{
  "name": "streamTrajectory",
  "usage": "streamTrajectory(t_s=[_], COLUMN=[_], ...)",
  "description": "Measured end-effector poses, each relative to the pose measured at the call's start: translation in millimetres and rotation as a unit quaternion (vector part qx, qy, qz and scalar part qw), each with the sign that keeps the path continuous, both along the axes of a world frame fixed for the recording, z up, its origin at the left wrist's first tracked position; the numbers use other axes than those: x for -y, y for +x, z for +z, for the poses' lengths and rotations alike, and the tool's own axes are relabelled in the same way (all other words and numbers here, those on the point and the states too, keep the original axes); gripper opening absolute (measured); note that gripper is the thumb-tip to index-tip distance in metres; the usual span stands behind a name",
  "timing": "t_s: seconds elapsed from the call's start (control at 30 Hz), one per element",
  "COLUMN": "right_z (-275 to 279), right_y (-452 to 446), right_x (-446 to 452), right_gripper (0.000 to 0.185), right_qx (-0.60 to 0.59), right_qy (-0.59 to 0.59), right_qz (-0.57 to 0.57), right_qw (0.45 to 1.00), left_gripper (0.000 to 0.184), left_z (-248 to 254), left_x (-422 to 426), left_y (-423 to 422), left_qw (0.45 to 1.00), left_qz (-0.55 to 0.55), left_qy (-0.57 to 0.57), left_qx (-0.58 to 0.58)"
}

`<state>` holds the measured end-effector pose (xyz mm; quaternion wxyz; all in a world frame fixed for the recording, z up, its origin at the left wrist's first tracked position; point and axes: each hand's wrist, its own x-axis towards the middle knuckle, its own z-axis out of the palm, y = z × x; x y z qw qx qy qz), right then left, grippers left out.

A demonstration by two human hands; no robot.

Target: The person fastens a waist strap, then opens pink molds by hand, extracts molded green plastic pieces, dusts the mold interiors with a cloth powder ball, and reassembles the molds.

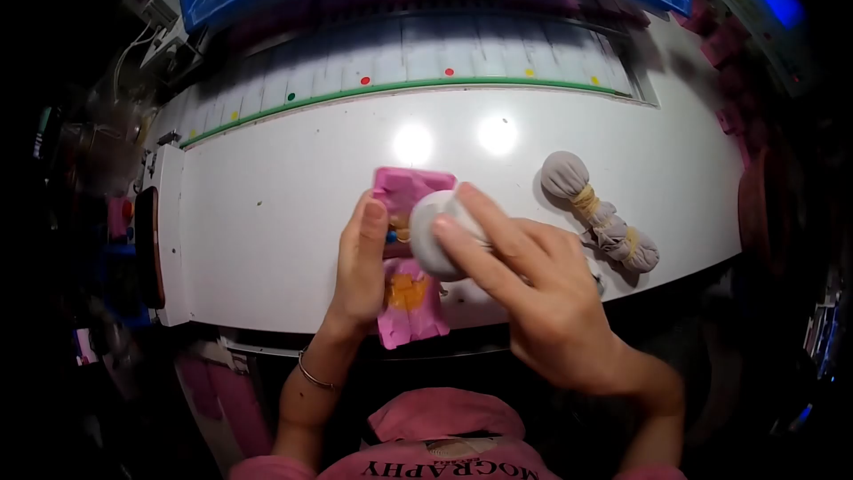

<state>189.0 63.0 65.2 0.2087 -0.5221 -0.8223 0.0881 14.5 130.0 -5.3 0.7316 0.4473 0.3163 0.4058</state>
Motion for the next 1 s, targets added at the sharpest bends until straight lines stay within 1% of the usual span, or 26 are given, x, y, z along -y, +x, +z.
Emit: streamTrajectory(t_s=[0.03, 0.07, 0.1, 0.13, 0.17, 0.2, 0.23, 0.27, 0.3, 0.33, 0.4, 0.43, 0.5, 0.53, 0.57, 0.63, 0.67, 0.7, 0.77, 0.8, 0.83, 0.87, 0.9, 0.93, 0.97, 1.0], right_z=[-3.0, -5.4, -6.6, -7.5, -8.1, -17.4, -33.8, -30.6, -24.0, -17.1, -6.3, -5.3, -4.8, -12.7, -12.6, -10.9, -6.3, -4.2, -1.0, -7.8, -11.8, -10.4, -8.8, -8.5, -9.2, -13.1], right_y=[1.3, 0.5, -2.6, -7.0, -12.1, -20.4, -29.9, -26.6, -21.8, -18.3, -14.8, -15.5, -19.2, -25.0, -25.8, -25.3, -21.2, -17.4, -6.5, 0.5, 3.4, -1.0, -8.6, -15.7, -21.5, -23.9], right_x=[4.6, 9.3, 11.4, 12.8, 13.8, 13.6, 17.5, 17.2, 11.6, 9.0, 5.6, 3.9, 6.6, 8.3, 8.5, 8.1, 6.2, 7.5, 4.3, 4.3, 2.9, -1.1, -5.2, -7.5, -9.1, -11.8], right_gripper=[0.059, 0.06, 0.06, 0.059, 0.058, 0.057, 0.058, 0.059, 0.06, 0.06, 0.059, 0.059, 0.059, 0.06, 0.06, 0.061, 0.063, 0.063, 0.068, 0.076, 0.081, 0.08, 0.081, 0.079, 0.078, 0.072], right_qx=[-0.046, -0.091, -0.094, -0.059, -0.024, 0.061, 0.071, 0.079, 0.087, 0.087, 0.005, 0.004, -0.034, 0.014, 0.013, 0.038, 0.023, 0.022, 0.017, 0.018, 0.033, -0.04, -0.112, -0.216, -0.317, -0.381], right_qy=[0.037, 0.072, 0.071, 0.064, 0.057, -0.026, -0.005, -0.036, -0.062, -0.062, -0.121, -0.119, -0.056, -0.044, -0.044, -0.057, -0.097, -0.095, -0.15, -0.126, -0.075, -0.056, -0.037, -0.097, -0.155, -0.18], right_qz=[-0.025, -0.052, -0.05, -0.037, -0.026, 0.027, -0.03, -0.018, -0.005, -0.006, 0.004, 0.008, 0.007, 0.024, 0.022, 0.031, 0.042, 0.04, -0.021, -0.052, -0.074, -0.071, -0.071, -0.074, -0.076, -0.091], right_qw=[0.998, 0.992, 0.992, 0.995, 0.998, 0.997, 0.997, 0.996, 0.994, 0.994, 0.993, 0.993, 0.998, 0.999, 0.999, 0.997, 0.994, 0.994, 0.988, 0.99, 0.994, 0.995, 0.991, 0.969, 0.933, 0.902], left_gripper=[0.047, 0.046, 0.046, 0.05, 0.05, 0.051, 0.053, 0.053, 0.053, 0.052, 0.048, 0.048, 0.046, 0.044, 0.044, 0.043, 0.043, 0.044, 0.046, 0.051, 0.057, 0.06, 0.061, 0.062, 0.064, 0.065], left_z=[-0.2, -0.4, -0.6, 4.3, 3.8, 2.4, 0.5, -5.5, -6.4, -7.0, -6.0, -2.2, 5.7, 5.9, 6.6, 7.6, 7.0, 5.8, 1.4, -4.0, -6.3, -4.9, -10.9, -5.8, -0.8, -4.0], left_x=[-1.8, -2.6, -3.0, -2.0, -2.8, -3.2, -2.6, -3.9, -5.6, -5.2, -4.4, -6.7, -8.5, -6.3, -4.4, -2.7, -1.6, -2.0, -9.2, -13.8, -14.9, -10.4, -7.7, -2.3, 3.8, 7.2], left_y=[-1.0, -0.3, 1.6, 6.8, 10.1, 13.5, 15.3, 16.5, 16.8, 15.6, 12.9, 11.9, 9.6, 8.9, 8.1, 8.0, 8.2, 8.0, 0.5, -11.1, -18.5, -18.0, -19.7, -10.9, -2.1, -2.8], left_qw=[1.0, 0.999, 0.997, 0.993, 0.993, 0.987, 0.958, 0.981, 0.98, 0.985, 0.989, 0.988, 0.992, 0.993, 0.993, 0.997, 0.998, 0.996, 0.994, 0.997, 0.999, 0.998, 0.996, 0.989, 0.976, 0.99], left_qz=[0.004, 0.035, 0.065, 0.099, 0.099, 0.107, 0.11, 0.097, 0.098, 0.092, 0.087, 0.091, 0.098, 0.078, 0.076, 0.058, 0.053, 0.071, 0.097, 0.068, 0.037, 0.042, -0.014, 0.033, 0.079, 0.069], left_qy=[0.0, 0.0, 0.0, -0.003, -0.004, 0.109, 0.218, 0.133, 0.135, 0.123, 0.11, 0.112, 0.078, 0.081, 0.081, 0.038, 0.039, 0.041, 0.056, 0.012, -0.032, -0.023, -0.087, -0.133, -0.179, -0.111], left_qx=[-0.003, 0.02, 0.043, 0.059, 0.058, -0.047, -0.15, -0.107, -0.105, -0.082, -0.047, -0.048, -0.034, -0.047, -0.047, -0.017, -0.018, -0.019, -0.016, -0.02, -0.024, -0.04, 0.033, 0.061, 0.091, 0.043])
